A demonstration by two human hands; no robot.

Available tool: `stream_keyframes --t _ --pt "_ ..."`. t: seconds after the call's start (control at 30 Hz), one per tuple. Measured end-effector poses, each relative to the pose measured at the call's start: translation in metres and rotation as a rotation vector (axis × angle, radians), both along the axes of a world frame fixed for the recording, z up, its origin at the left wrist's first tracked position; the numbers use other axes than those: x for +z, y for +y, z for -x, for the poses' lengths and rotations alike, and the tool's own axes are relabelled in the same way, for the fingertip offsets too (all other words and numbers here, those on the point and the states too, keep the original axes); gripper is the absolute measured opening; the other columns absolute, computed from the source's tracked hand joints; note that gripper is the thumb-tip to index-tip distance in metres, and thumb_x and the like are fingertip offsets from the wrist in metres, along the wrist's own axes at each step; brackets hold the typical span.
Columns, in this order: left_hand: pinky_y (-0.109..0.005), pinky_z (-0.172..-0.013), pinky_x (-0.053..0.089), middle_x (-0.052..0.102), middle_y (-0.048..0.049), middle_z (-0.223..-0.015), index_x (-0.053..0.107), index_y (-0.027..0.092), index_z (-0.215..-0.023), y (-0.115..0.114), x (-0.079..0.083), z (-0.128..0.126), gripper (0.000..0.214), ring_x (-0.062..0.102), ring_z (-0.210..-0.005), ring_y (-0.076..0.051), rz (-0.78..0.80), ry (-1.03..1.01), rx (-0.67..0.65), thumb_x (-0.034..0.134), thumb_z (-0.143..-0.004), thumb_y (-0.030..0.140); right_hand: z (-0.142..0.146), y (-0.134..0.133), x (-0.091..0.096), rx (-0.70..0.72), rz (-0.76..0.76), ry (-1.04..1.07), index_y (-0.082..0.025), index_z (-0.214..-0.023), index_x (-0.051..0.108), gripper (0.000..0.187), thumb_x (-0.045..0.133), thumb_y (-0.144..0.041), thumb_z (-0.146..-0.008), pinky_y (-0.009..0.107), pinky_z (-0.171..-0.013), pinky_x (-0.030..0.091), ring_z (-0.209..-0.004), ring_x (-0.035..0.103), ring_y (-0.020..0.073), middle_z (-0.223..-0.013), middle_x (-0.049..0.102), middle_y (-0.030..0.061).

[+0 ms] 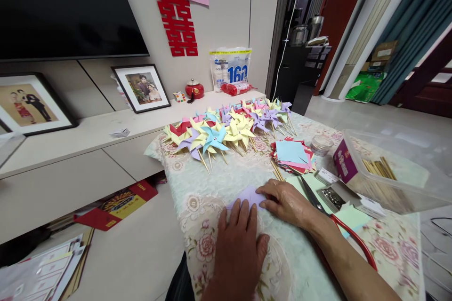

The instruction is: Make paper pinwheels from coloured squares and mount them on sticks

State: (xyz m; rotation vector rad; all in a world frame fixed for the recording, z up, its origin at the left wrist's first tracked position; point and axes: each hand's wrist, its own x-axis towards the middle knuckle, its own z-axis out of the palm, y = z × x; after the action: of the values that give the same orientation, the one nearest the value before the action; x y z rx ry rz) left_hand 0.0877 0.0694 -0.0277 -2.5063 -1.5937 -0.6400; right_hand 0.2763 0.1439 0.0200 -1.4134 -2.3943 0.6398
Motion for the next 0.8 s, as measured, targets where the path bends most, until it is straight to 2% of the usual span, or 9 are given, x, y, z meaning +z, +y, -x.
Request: stream_keyframes --t 0.23,0.4,0.5,0.63,0.8 --pt "-0.064 -0.105 0.037 0.06 -0.0098 -0.143 0.062 0.027 -0.134 -0.005 0.009 -0.004 0.042 0.053 -0.131 -0.035 0.075 0.014 0.05 0.053 -0.094 0.036 -0.001 0.002 -0.003 -0.047 0.031 0.028 -0.017 -0.123 0.068 0.04 0.068 -0.022 -0.083 0.032 -0.079 0.046 -0.086 0.062 0.0226 -0.092 0.068 0.0075" --pt "-0.065 -0.107 0.035 0.058 -0.0119 -0.145 0.063 0.025 -0.134 -0.007 0.006 -0.005 0.043 0.05 -0.134 -0.037 0.076 0.026 0.054 0.055 -0.092 0.035 -0.001 0.003 -0.004 -0.131 0.066 0.097 -0.015 -0.121 0.069 0.037 0.064 -0.026 -0.087 0.03 -0.072 0.044 -0.076 0.062 0.0204 -0.083 0.07 0.0057" --pt "-0.063 -0.108 0.035 0.059 -0.0122 -0.144 0.063 0.025 -0.134 -0.008 0.004 -0.004 0.044 0.049 -0.134 -0.037 0.07 0.021 0.041 0.055 -0.091 0.036 0.0 0.003 -0.007 -0.167 0.111 0.156 -0.015 -0.119 0.07 0.036 0.063 -0.03 -0.087 0.029 -0.065 0.042 -0.065 0.058 0.0176 -0.074 0.067 0.0022" --pt "-0.063 -0.109 0.036 0.06 -0.0138 -0.142 0.065 0.023 -0.131 -0.01 0.002 -0.002 0.043 0.049 -0.134 -0.037 0.052 -0.018 0.042 0.057 -0.09 0.034 -0.001 0.003 -0.011 -0.143 0.182 0.227 -0.015 -0.12 0.069 0.039 0.065 -0.033 -0.086 0.027 -0.061 0.04 -0.061 0.054 0.0158 -0.066 0.061 -0.0013" --pt "-0.065 -0.108 0.039 0.061 -0.015 -0.14 0.066 0.022 -0.128 -0.009 0.003 -0.003 0.04 0.051 -0.133 -0.038 0.042 -0.076 0.018 0.058 -0.089 0.028 -0.001 0.003 -0.014 -0.13 0.25 0.305 -0.015 -0.131 0.063 0.051 0.066 -0.029 -0.082 0.027 -0.058 0.038 -0.059 0.049 0.0145 -0.063 0.055 -0.0042"
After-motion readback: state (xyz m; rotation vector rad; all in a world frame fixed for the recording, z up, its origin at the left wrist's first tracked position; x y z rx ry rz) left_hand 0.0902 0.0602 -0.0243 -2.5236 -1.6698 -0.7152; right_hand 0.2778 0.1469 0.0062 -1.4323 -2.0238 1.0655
